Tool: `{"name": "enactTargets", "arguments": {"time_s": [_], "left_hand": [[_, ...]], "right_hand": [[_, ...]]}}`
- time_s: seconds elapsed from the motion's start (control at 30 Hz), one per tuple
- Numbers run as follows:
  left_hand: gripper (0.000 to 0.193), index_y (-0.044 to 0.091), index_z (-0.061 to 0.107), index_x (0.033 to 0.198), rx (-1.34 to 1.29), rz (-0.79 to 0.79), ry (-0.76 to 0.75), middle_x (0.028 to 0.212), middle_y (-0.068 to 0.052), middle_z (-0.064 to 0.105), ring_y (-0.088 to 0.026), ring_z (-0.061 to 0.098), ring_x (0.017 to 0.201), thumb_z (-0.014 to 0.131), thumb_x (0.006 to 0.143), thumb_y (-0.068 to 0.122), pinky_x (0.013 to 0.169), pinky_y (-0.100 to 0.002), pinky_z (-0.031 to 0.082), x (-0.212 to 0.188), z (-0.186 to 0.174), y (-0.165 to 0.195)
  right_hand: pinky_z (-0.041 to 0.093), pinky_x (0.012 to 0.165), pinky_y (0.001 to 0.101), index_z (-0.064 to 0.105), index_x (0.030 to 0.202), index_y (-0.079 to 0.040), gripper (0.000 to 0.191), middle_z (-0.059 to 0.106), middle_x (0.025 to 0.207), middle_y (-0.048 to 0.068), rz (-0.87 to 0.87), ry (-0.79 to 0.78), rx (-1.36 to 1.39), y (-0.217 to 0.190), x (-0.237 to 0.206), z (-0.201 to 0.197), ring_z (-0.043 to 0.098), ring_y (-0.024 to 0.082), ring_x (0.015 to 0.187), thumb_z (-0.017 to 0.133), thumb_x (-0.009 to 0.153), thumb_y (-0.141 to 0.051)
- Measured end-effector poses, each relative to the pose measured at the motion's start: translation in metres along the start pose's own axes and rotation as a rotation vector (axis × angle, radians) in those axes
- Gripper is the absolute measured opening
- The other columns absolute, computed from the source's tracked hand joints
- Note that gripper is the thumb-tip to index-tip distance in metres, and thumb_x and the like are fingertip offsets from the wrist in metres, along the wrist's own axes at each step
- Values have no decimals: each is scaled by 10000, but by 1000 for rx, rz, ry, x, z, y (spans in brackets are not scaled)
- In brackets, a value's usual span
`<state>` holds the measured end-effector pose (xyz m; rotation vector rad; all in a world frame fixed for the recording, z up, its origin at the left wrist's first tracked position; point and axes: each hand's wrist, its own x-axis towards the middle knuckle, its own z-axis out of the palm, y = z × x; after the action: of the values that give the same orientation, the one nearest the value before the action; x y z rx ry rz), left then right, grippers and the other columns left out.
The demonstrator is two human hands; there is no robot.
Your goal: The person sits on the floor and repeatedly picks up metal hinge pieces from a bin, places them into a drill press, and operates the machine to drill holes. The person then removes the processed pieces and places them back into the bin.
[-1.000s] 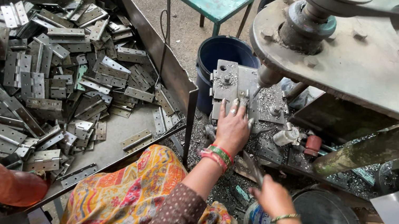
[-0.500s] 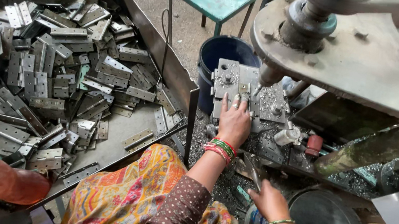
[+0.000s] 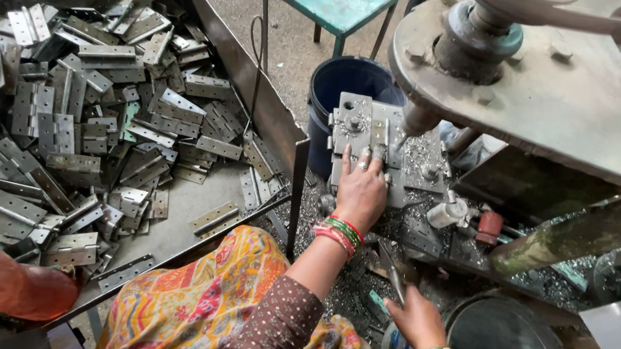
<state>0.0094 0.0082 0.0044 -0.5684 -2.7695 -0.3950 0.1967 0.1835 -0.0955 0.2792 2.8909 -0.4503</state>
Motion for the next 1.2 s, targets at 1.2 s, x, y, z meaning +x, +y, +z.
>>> {"name": "enactTargets", "arguments": {"time_s": [1.2], "left_hand": [[558,58,585,1375,309,-810,207,1471,-182,506,-355,496,1324,645,859,262,1108,-533,369,-181,-36,-329]], "right_hand": [[624,739,389,686,1282,-92,650,768,822,121,191,-227,-112,17,48,-61,765,248,657,660,874,-597]]}}
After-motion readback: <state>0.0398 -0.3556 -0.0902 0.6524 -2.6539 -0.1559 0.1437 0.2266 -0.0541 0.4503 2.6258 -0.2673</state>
